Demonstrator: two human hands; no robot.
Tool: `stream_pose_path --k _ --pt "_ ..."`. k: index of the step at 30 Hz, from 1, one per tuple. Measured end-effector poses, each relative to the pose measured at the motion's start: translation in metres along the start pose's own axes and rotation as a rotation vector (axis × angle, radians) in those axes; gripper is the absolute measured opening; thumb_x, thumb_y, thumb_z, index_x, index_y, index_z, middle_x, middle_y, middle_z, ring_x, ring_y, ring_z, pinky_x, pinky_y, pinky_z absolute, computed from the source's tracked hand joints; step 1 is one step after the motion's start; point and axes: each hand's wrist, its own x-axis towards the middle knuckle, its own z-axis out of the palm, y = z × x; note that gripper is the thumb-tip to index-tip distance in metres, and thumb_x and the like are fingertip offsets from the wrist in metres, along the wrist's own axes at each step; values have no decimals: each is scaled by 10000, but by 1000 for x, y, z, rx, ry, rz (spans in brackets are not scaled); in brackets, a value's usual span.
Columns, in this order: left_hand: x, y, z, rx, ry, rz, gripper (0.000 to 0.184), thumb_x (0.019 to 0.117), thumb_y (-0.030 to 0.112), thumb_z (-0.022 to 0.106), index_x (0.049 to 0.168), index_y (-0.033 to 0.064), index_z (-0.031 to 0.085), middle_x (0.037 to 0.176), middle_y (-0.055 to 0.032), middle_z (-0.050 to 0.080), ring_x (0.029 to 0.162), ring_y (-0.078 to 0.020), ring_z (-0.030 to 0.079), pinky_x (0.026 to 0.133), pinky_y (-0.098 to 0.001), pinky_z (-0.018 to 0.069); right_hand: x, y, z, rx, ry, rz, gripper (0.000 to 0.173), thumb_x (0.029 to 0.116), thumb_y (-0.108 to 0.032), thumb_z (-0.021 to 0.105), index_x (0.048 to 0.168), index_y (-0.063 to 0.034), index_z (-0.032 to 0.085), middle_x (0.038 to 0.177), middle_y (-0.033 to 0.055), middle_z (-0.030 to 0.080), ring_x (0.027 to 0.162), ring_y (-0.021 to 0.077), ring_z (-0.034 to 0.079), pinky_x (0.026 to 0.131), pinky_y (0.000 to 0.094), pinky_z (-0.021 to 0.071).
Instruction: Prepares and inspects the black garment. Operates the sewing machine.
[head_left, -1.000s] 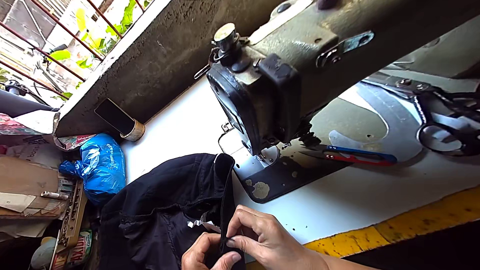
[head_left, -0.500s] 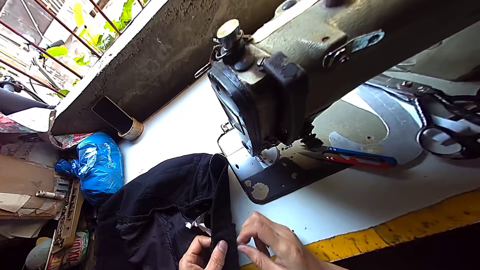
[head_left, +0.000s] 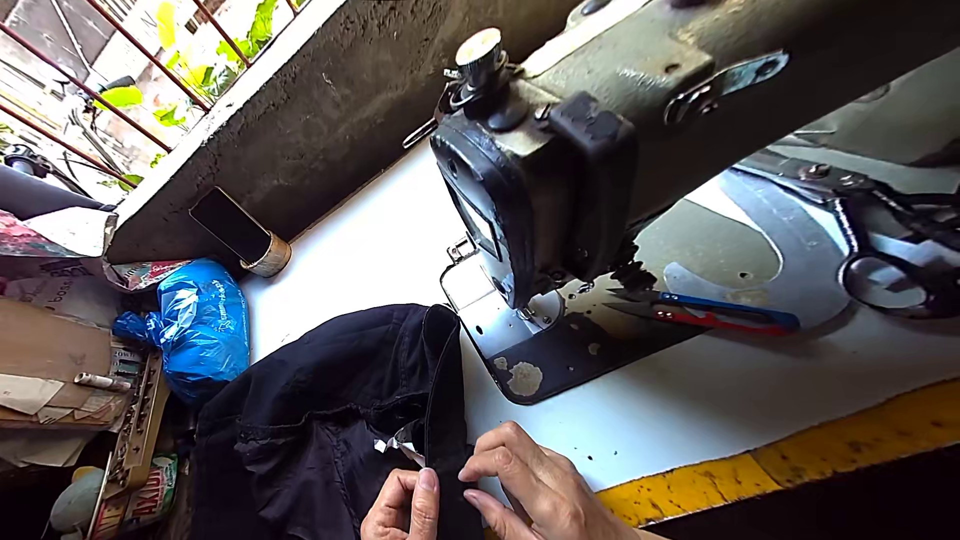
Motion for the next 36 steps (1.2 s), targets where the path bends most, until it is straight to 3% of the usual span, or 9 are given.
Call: stream_pose_path --k 4,7,9,12,17,20,24,27,36 --pt "-1 0 5 24 48 71 150 964 -91 521 985 44 581 825 84 717 741 44 677 716 -140 575 -1 -1 -1 -57 -13 -2 227 1015 -304 586 1047 -87 646 952 94 629 743 157 577 619 223 457" --pt "-1 -2 6 82 15 190 250 961 -110 508 1164 30 464 830 114 704 747 62 663 727 -130 558 -1 -4 -2 -101 -35 3 294 981 -369 627 1072 -89 646 973 100 642 729 165 585 579 242 444" --pt "0 -8 1 102 -60 300 240 979 -71 536 1181 58 549 843 142 677 771 77 623 746 -118 532 -1 -6 -3 -110 -37 12 324 961 -377 647 1087 -79 640 987 109 644 732 167 589 579 240 450" --pt "6 -8 -12 159 -202 346 175 995 22 591 1139 65 680 1039 113 716 919 77 636 858 -131 533 -1 -5 -3 -115 -38 17 328 944 -359 664 1085 -63 644 985 119 644 723 172 590 583 237 460" --pt "18 -4 -30 219 -399 351 317 958 73 677 1273 56 646 1090 39 742 947 15 685 884 -199 575 -3 -1 1 -113 -26 -12 263 954 -331 650 1050 -85 650 953 99 643 748 171 598 592 237 459" --pt "26 0 -38 326 -485 374 316 930 32 700 1236 -44 689 1119 -73 745 993 -28 685 929 -209 553 -2 0 0 -52 -50 18 255 935 -304 675 1043 -75 643 954 105 634 731 165 584 604 227 467" --pt "32 4 -39 428 -513 420 271 916 47 719 1164 -64 719 1082 -115 755 1005 -49 694 953 -201 538 -1 1 -3 37 -81 67 243 917 -273 695 1023 -66 625 942 108 601 687 138 543 589 199 454" --pt "34 5 -39 447 -521 466 269 924 69 725 1167 -43 695 1080 -105 751 1000 -52 705 944 -209 552 -1 0 -6 94 -83 90 217 916 -245 706 995 -61 623 928 110 585 687 133 531 594 191 449" --pt "39 12 -37 522 -576 524 127 930 72 717 999 -34 708 972 -108 745 991 -59 696 935 -174 529 -1 -2 -6 111 -85 99 167 900 -204 699 941 -66 614 903 107 579 681 139 526 587 202 442"
